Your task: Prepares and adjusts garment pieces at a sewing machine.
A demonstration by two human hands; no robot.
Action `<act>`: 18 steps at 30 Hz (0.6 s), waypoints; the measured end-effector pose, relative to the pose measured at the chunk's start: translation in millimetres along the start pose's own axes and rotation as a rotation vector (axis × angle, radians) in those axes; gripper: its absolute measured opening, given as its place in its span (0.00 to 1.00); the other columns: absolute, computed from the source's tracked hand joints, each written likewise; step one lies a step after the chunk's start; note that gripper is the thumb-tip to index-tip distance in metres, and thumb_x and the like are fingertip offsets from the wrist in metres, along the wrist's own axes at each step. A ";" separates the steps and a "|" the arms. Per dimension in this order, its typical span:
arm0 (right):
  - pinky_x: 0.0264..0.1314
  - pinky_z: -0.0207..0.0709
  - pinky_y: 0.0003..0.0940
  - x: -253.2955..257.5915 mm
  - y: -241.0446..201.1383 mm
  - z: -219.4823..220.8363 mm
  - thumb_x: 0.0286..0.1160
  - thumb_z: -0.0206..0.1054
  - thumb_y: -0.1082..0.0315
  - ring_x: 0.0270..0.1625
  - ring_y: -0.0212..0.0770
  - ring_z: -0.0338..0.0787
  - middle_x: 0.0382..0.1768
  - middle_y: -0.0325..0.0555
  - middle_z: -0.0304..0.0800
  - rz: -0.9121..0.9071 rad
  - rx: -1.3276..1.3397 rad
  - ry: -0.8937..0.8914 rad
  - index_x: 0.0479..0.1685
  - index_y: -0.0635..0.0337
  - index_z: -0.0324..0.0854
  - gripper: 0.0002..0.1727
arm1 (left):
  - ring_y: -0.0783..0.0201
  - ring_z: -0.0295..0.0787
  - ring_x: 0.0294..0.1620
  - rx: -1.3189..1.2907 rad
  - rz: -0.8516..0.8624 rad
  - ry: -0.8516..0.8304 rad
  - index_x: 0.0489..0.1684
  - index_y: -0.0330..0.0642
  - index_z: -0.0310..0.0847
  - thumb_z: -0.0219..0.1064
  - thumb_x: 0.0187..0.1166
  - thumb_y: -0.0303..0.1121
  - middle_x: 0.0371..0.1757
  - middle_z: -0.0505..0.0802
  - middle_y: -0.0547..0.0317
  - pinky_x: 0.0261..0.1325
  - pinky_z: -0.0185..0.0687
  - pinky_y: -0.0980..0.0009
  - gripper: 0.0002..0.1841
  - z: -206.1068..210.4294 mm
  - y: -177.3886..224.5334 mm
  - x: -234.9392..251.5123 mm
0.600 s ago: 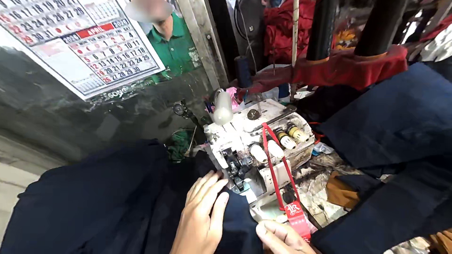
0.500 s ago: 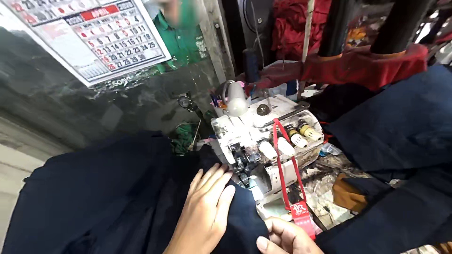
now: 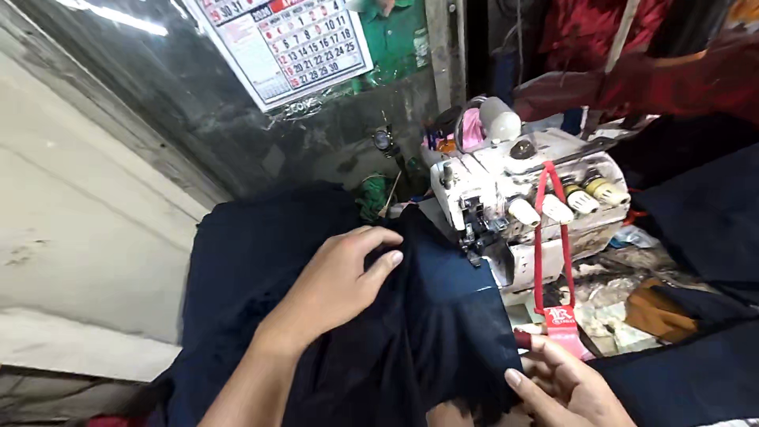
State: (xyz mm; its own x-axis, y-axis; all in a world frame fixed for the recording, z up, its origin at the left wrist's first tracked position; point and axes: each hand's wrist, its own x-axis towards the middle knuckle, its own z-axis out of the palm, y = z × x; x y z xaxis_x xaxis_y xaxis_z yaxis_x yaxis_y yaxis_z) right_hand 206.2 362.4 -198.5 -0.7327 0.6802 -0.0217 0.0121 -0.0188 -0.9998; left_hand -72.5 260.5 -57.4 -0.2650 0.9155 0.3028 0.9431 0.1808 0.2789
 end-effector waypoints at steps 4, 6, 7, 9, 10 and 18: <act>0.42 0.93 0.37 1.7 -7.4 -5.5 0.78 0.69 0.74 0.41 0.41 0.96 0.46 0.46 0.95 -0.002 -0.008 -0.009 0.62 0.66 0.78 0.16 | 0.76 0.90 0.40 0.025 -0.028 -0.089 0.53 0.60 0.90 0.61 0.85 0.48 0.42 0.92 0.77 0.43 0.91 0.69 0.12 -15.9 -16.0 -28.2; 0.43 0.92 0.34 3.8 -7.1 -7.7 0.77 0.68 0.73 0.42 0.39 0.95 0.46 0.45 0.95 -0.028 -0.034 0.007 0.61 0.66 0.79 0.15 | 0.77 0.91 0.37 -0.144 -0.081 -0.108 0.47 0.60 0.90 0.60 0.87 0.51 0.38 0.93 0.77 0.39 0.93 0.72 0.14 -3.4 -15.9 -51.2; 0.45 0.91 0.35 5.3 -3.2 -10.3 0.77 0.69 0.73 0.42 0.39 0.95 0.46 0.45 0.95 -0.050 -0.045 0.004 0.61 0.65 0.80 0.15 | 0.76 0.90 0.34 -0.200 -0.129 -0.109 0.45 0.58 0.92 0.60 0.87 0.52 0.36 0.93 0.75 0.37 0.91 0.71 0.16 10.4 -13.4 -61.8; 0.46 0.93 0.38 7.8 6.0 -15.6 0.78 0.69 0.74 0.42 0.43 0.96 0.45 0.47 0.95 -0.088 -0.043 -0.008 0.62 0.64 0.80 0.15 | 0.70 0.90 0.34 -0.094 -0.248 -0.142 0.44 0.56 0.93 0.59 0.85 0.56 0.35 0.93 0.70 0.39 0.90 0.62 0.19 46.9 -9.5 -76.6; 0.43 0.93 0.38 7.2 6.0 -15.8 0.78 0.69 0.73 0.41 0.43 0.96 0.45 0.47 0.95 -0.084 -0.047 0.003 0.62 0.64 0.80 0.15 | 0.65 0.92 0.39 0.011 -0.291 -0.184 0.48 0.55 0.93 0.59 0.84 0.57 0.40 0.94 0.66 0.43 0.90 0.54 0.21 65.9 -10.2 -81.0; 0.42 0.94 0.43 -0.6 3.7 -23.9 0.79 0.68 0.73 0.42 0.47 0.95 0.56 0.48 0.92 -0.102 -0.067 0.100 0.66 0.64 0.76 0.18 | 0.68 0.88 0.34 -0.010 -0.215 -0.082 0.40 0.56 0.89 0.64 0.80 0.51 0.38 0.90 0.68 0.35 0.87 0.61 0.13 54.5 -5.1 -83.4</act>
State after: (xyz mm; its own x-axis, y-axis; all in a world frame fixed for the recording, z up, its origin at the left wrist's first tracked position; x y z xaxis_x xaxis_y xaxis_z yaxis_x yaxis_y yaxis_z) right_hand 223.0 379.5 -202.3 -0.6614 0.7455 0.0826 -0.0108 0.1007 -0.9949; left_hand -44.3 202.8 -133.7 -0.4423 0.8825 0.1599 0.8644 0.3719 0.3385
